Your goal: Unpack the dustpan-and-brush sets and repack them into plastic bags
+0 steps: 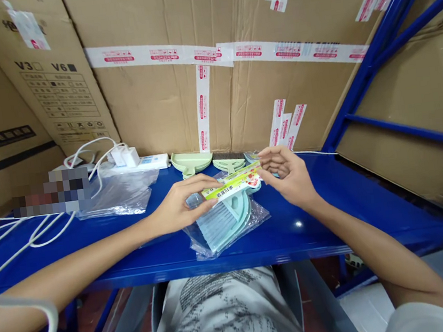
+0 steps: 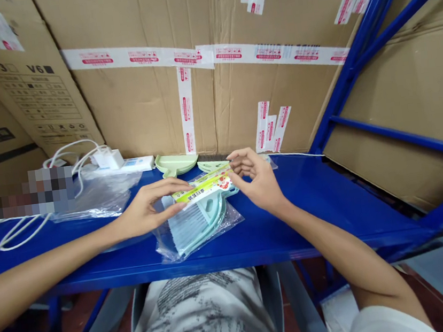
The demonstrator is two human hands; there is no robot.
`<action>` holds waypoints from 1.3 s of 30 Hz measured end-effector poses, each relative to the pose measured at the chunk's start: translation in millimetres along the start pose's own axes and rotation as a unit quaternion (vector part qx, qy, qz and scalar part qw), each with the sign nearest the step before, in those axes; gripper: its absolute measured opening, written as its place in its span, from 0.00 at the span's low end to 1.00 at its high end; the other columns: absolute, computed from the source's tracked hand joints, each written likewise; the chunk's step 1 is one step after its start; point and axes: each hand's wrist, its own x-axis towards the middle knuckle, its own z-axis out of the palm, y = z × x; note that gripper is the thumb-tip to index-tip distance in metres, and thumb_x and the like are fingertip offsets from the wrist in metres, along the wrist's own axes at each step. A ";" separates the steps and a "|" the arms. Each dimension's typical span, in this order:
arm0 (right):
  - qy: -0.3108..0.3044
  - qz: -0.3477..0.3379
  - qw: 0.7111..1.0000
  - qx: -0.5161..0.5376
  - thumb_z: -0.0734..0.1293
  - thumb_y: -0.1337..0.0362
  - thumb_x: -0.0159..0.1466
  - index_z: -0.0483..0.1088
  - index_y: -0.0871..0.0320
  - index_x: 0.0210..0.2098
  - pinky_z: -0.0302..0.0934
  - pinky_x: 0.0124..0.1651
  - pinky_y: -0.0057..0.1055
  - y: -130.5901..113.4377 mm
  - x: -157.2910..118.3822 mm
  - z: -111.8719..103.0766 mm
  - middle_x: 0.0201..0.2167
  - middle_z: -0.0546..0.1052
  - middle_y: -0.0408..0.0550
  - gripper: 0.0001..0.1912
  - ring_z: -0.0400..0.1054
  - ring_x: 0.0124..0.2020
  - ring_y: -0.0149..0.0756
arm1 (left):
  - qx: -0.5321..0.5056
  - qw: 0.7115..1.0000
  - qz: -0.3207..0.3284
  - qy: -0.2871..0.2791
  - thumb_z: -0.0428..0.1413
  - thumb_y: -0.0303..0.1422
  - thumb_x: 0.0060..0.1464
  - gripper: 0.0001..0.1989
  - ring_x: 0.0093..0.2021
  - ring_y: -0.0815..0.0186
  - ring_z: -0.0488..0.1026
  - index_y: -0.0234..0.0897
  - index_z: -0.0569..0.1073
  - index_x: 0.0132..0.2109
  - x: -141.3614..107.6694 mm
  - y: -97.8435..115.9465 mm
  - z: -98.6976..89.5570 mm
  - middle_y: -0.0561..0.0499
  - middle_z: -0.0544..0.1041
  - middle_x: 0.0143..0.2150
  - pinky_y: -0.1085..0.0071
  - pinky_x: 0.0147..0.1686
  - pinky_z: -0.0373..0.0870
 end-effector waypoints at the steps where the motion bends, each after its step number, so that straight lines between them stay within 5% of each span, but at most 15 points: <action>1: -0.010 0.036 0.999 0.031 0.79 0.57 0.62 0.71 0.53 0.49 0.71 0.35 0.31 0.7 5.8 -8.3 0.39 0.81 0.46 0.20 0.76 0.36 0.36 | -0.006 1.000 -0.005 -0.004 0.61 0.33 0.68 0.14 0.52 0.58 0.81 0.39 0.81 0.58 0.0 0.3 -0.2 0.42 0.83 0.55 0.61 0.51 0.81; 7: -0.105 0.190 0.976 0.004 0.84 0.51 0.52 0.76 0.56 0.44 0.68 0.31 0.33 10.0 43.9 -102.4 0.39 0.83 0.51 0.27 0.76 0.34 0.38 | -0.023 0.998 -0.046 0.025 0.58 0.33 0.70 0.15 0.47 0.63 0.80 0.37 0.76 0.61 -1.2 -8.3 -0.9 0.42 0.82 0.52 0.69 0.44 0.79; 11: -0.308 0.234 0.912 -0.133 0.81 0.46 0.56 0.81 0.59 0.42 0.70 0.39 0.36 17.9 51.3 -142.2 0.37 0.84 0.53 0.25 0.78 0.37 0.41 | -0.026 0.998 -0.049 0.016 0.57 0.31 0.69 0.15 0.47 0.62 0.80 0.37 0.76 0.61 -2.5 -15.2 -0.7 0.41 0.81 0.52 0.68 0.43 0.80; 14: -0.417 0.238 0.859 -0.179 0.77 0.45 0.60 0.82 0.60 0.43 0.70 0.41 0.35 27.7 50.5 -135.6 0.38 0.85 0.53 0.24 0.79 0.38 0.42 | -0.019 0.999 -0.047 0.008 0.58 0.30 0.68 0.16 0.45 0.62 0.79 0.37 0.76 0.60 -3.0 -16.4 -0.4 0.42 0.81 0.51 0.67 0.42 0.80; 17: -0.445 0.225 0.843 -0.199 0.75 0.46 0.61 0.82 0.61 0.43 0.69 0.41 0.34 42.0 49.4 -119.3 0.39 0.86 0.54 0.24 0.80 0.38 0.43 | -0.018 0.999 -0.045 0.006 0.58 0.30 0.67 0.16 0.45 0.62 0.80 0.37 0.76 0.60 -2.8 -16.0 -0.3 0.42 0.81 0.51 0.68 0.41 0.80; 23: -0.402 0.193 0.827 -0.343 0.71 0.51 0.62 0.81 0.59 0.39 0.70 0.41 0.36 51.5 43.5 -112.8 0.37 0.86 0.54 0.18 0.81 0.37 0.46 | -0.001 0.999 -0.048 -0.010 0.57 0.29 0.67 0.16 0.45 0.62 0.80 0.37 0.75 0.60 -4.3 -18.2 -0.6 0.42 0.80 0.51 0.66 0.42 0.80; 26: -0.401 0.243 0.791 -0.394 0.69 0.47 0.65 0.79 0.59 0.37 0.68 0.35 0.37 45.1 35.3 -107.9 0.32 0.84 0.53 0.20 0.79 0.29 0.45 | 0.006 0.999 -0.044 -0.023 0.56 0.29 0.67 0.17 0.46 0.61 0.80 0.38 0.74 0.61 -5.4 -18.9 -0.7 0.43 0.80 0.51 0.66 0.43 0.80; 31: -0.354 0.264 0.783 -0.438 0.71 0.47 0.66 0.76 0.57 0.30 0.66 0.31 0.35 40.9 26.1 -90.7 0.31 0.82 0.56 0.20 0.78 0.28 0.45 | 0.018 0.999 -0.039 -0.027 0.56 0.29 0.68 0.16 0.45 0.62 0.79 0.37 0.75 0.60 -4.4 -17.2 -0.8 0.44 0.80 0.51 0.67 0.42 0.79; 33: -0.274 0.197 0.791 -0.510 0.71 0.50 0.68 0.75 0.56 0.27 0.66 0.32 0.35 39.4 27.1 -84.9 0.29 0.81 0.57 0.18 0.78 0.31 0.46 | 0.024 0.999 -0.040 -0.029 0.55 0.29 0.68 0.14 0.45 0.63 0.80 0.37 0.76 0.58 -3.2 -17.8 -1.1 0.44 0.81 0.51 0.67 0.42 0.79; 35: -0.208 0.137 0.831 -0.497 0.69 0.51 0.70 0.74 0.56 0.29 0.66 0.32 0.34 35.8 28.6 -77.3 0.30 0.82 0.56 0.18 0.78 0.32 0.45 | 0.036 0.998 -0.042 -0.029 0.55 0.30 0.68 0.11 0.44 0.63 0.80 0.37 0.77 0.54 -1.7 -20.7 -1.6 0.45 0.82 0.49 0.67 0.42 0.78; 37: -0.201 0.138 0.891 -0.383 0.65 0.48 0.72 0.74 0.56 0.34 0.66 0.30 0.31 31.3 27.7 -66.1 0.31 0.82 0.53 0.19 0.77 0.30 0.41 | 0.054 0.997 -0.047 -0.020 0.55 0.30 0.67 0.08 0.44 0.62 0.80 0.37 0.79 0.49 -0.5 -26.1 -2.2 0.45 0.83 0.47 0.66 0.43 0.77; 39: -0.234 0.181 0.920 -0.257 0.64 0.43 0.73 0.72 0.56 0.39 0.65 0.24 0.29 28.6 23.4 -52.2 0.29 0.81 0.49 0.21 0.75 0.24 0.37 | 0.073 0.996 -0.059 -0.012 0.56 0.30 0.66 0.07 0.44 0.61 0.80 0.38 0.79 0.46 0.1 -33.2 -2.9 0.45 0.83 0.46 0.65 0.44 0.77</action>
